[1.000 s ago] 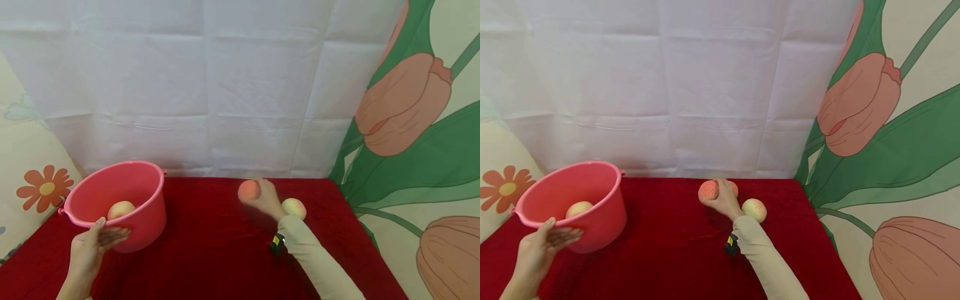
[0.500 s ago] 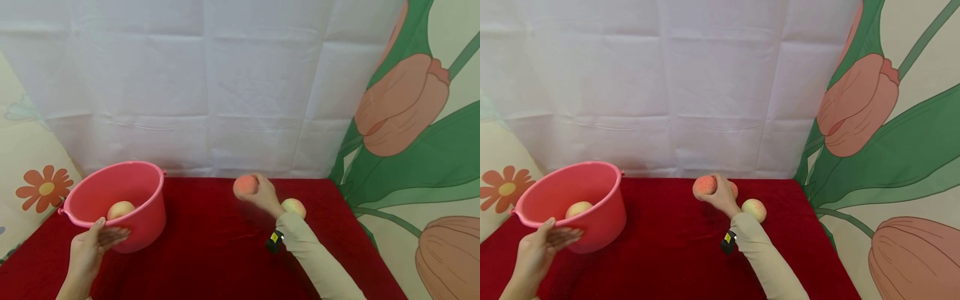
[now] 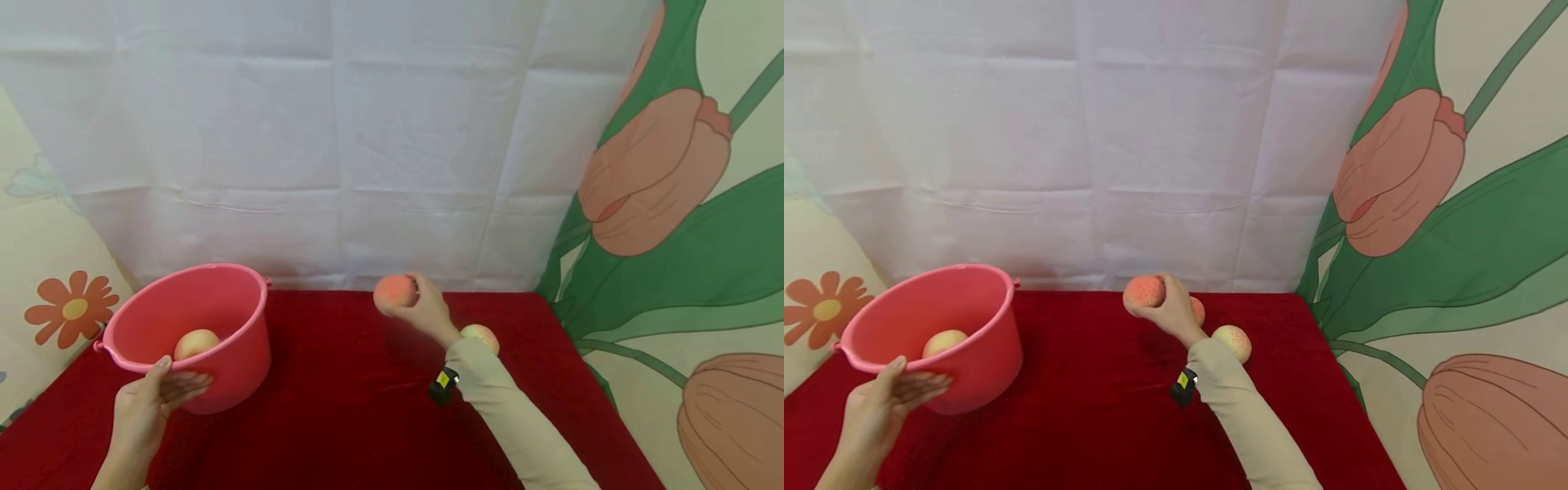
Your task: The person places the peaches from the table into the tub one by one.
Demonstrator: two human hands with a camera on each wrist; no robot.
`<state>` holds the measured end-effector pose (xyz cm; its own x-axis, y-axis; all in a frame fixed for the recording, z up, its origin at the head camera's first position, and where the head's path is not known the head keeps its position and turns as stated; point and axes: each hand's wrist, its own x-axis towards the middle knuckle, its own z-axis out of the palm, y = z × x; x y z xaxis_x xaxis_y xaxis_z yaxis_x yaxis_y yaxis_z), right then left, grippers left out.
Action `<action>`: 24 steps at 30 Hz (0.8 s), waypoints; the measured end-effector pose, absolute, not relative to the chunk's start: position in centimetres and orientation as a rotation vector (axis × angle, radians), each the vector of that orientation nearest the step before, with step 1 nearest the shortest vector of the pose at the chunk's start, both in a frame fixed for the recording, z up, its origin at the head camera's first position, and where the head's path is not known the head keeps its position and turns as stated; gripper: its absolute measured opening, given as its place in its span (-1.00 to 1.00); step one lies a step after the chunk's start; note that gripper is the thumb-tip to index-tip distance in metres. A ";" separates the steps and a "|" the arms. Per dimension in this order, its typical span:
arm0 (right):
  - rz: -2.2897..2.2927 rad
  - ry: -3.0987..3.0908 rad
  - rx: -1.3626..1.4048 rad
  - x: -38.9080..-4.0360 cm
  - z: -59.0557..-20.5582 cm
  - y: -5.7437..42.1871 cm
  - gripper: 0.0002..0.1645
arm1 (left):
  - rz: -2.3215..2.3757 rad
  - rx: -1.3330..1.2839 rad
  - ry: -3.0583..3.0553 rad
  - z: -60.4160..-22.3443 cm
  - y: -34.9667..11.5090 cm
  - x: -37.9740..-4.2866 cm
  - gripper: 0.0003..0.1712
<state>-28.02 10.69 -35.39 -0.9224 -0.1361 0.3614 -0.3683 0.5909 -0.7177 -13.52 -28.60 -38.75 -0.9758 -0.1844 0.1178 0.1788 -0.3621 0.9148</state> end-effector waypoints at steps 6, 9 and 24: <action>1.305 -2.545 0.429 -28.0 -34.6 10.1 -0.19 | -2.438 -0.002 -1.623 -38.5 -28.4 -13.4 -0.55; 1.354 -2.514 0.456 -28.1 -34.4 9.8 -0.22 | -2.461 -0.018 -1.603 -38.2 -28.2 -13.3 -0.55; 1.531 -2.399 0.591 -28.5 -32.9 8.3 -0.23 | -2.390 -0.059 -1.646 -44.3 -32.5 -16.4 -0.54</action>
<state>-28.51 8.33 -32.86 -0.8909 -0.2079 0.4037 -0.4538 0.3713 -0.8101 -16.43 -32.46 -44.25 -0.9708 -0.1720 0.1673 0.2177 -0.3376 0.9158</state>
